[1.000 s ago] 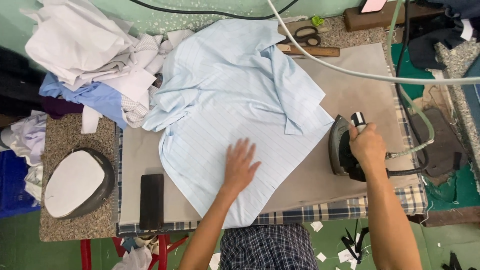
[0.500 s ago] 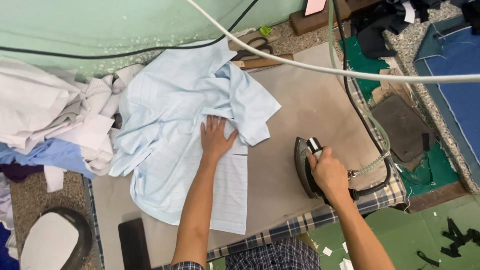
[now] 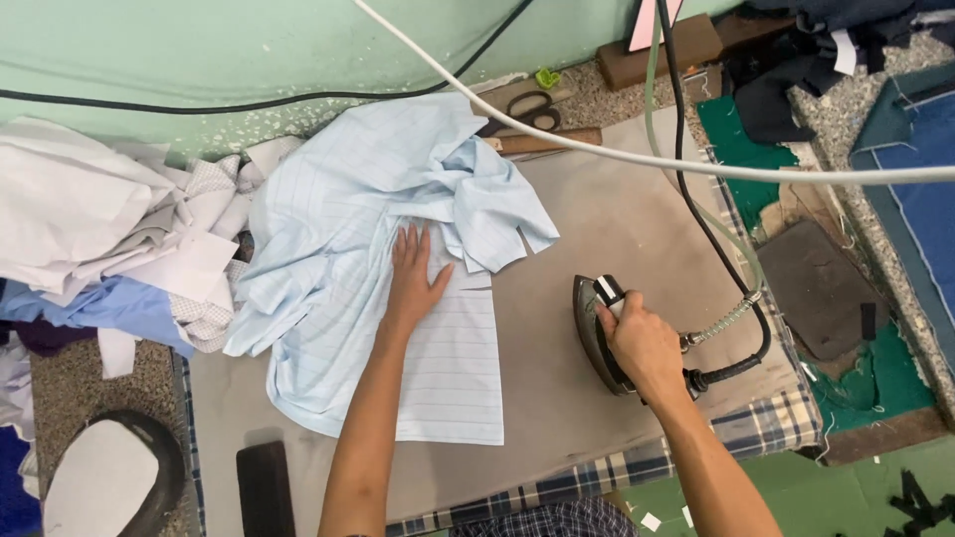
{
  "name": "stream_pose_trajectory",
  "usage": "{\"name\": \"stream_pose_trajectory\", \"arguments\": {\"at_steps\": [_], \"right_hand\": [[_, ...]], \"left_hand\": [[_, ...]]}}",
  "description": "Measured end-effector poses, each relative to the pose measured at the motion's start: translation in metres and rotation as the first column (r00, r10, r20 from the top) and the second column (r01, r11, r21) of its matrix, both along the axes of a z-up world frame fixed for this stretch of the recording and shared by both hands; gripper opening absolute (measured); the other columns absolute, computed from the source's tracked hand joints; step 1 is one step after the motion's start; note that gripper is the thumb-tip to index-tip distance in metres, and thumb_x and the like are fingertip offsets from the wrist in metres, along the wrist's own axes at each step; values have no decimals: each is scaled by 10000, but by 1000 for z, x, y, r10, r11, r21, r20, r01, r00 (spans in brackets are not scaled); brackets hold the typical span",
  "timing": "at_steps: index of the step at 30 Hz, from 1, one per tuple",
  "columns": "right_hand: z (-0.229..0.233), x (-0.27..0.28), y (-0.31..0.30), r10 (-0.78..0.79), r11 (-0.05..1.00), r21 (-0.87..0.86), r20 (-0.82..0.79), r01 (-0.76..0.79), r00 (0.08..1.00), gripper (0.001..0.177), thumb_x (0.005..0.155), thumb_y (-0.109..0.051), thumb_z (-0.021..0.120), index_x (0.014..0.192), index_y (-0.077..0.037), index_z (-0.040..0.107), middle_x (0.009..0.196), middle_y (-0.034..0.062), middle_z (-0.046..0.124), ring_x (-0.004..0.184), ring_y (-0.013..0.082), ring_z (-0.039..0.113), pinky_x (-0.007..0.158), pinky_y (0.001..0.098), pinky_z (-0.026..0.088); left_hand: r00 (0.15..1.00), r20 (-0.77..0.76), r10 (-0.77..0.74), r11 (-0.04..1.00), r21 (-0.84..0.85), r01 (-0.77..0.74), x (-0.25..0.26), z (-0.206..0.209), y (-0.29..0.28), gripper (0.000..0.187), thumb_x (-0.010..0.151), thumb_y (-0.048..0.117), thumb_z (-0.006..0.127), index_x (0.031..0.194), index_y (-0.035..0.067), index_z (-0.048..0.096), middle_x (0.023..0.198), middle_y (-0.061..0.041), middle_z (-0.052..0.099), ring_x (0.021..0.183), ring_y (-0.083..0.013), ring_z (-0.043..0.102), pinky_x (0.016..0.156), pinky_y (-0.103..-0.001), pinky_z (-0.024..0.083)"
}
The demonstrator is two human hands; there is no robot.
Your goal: The person irons a light blue striped shirt on a work table using a steam iron. They repeatedly smooth the fabric, reposition the shirt, and iron different sections including the body and sleeves.
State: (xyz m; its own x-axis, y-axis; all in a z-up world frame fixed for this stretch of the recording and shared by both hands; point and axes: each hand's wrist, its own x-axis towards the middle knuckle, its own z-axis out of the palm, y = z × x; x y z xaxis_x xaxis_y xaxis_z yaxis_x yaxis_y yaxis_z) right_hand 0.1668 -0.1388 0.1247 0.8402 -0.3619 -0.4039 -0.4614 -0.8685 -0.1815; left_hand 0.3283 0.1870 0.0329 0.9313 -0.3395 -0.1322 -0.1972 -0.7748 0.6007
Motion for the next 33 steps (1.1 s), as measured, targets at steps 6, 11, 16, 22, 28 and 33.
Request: {"name": "stream_pose_trajectory", "arguments": {"at_steps": [6, 11, 16, 22, 28, 33], "right_hand": [[-1, 37, 7, 30, 1000, 2, 71, -31, 997, 508, 1047, -521, 448, 1105, -28, 557, 886, 251, 744, 857, 442, 764, 749, 539, 598], [-6, 57, 6, -40, 990, 135, 69, 30, 997, 542, 1096, -547, 404, 1063, -9, 453, 902, 283, 691, 807, 543, 642, 675, 620, 479], [-16, 58, 2, 23, 998, 48, 115, -28, 993, 539, 1098, -511, 458, 1118, 26, 509, 927, 332, 701, 870, 546, 686, 720, 626, 530], [-35, 60, -10, 100, 995, -26, 173, -97, 980, 561, 1111, -498, 484, 1175, 55, 555, 900, 358, 713, 856, 521, 737, 695, 588, 580], [-41, 61, -13, 112, 994, -36, 202, -107, 973, 580, 1110, -510, 506, 1179, 63, 566, 888, 355, 708, 851, 516, 739, 678, 583, 583], [-32, 60, -11, 79, 996, 15, 211, -84, 974, 610, 1103, -518, 515, 1208, 79, 574, 937, 376, 701, 889, 523, 727, 692, 586, 576]], "left_hand": [[983, 172, -63, 988, 148, 38, -153, 12, 37, 743, 1044, 436, 519, 1619, 59, 237, 1677, -234, 186, 1547, -400, 124, 1257, -570, 66], [964, 261, -39, 912, 404, -73, -259, -16, 76, 783, 1040, 539, 360, 1625, 57, 163, 1698, -202, 129, 1571, -371, 126, 1269, -551, 73], [968, 246, 49, 909, 391, -145, -291, -29, 87, 809, 1017, 570, 431, 1611, 55, 237, 1672, -223, 195, 1550, -388, 167, 1249, -587, 83], [958, 261, 122, 921, 329, -207, -292, -19, 84, 749, 1004, 561, 482, 1561, 72, 377, 1623, -234, 326, 1522, -392, 264, 1231, -596, 126], [955, 252, 158, 930, 286, -229, -295, -26, 89, 745, 1012, 585, 462, 1570, 99, 377, 1643, -173, 325, 1533, -330, 260, 1246, -565, 115], [956, 248, 158, 926, 298, -231, -298, -26, 92, 767, 1009, 595, 454, 1568, 76, 371, 1640, -177, 333, 1532, -332, 265, 1255, -556, 109]]}}
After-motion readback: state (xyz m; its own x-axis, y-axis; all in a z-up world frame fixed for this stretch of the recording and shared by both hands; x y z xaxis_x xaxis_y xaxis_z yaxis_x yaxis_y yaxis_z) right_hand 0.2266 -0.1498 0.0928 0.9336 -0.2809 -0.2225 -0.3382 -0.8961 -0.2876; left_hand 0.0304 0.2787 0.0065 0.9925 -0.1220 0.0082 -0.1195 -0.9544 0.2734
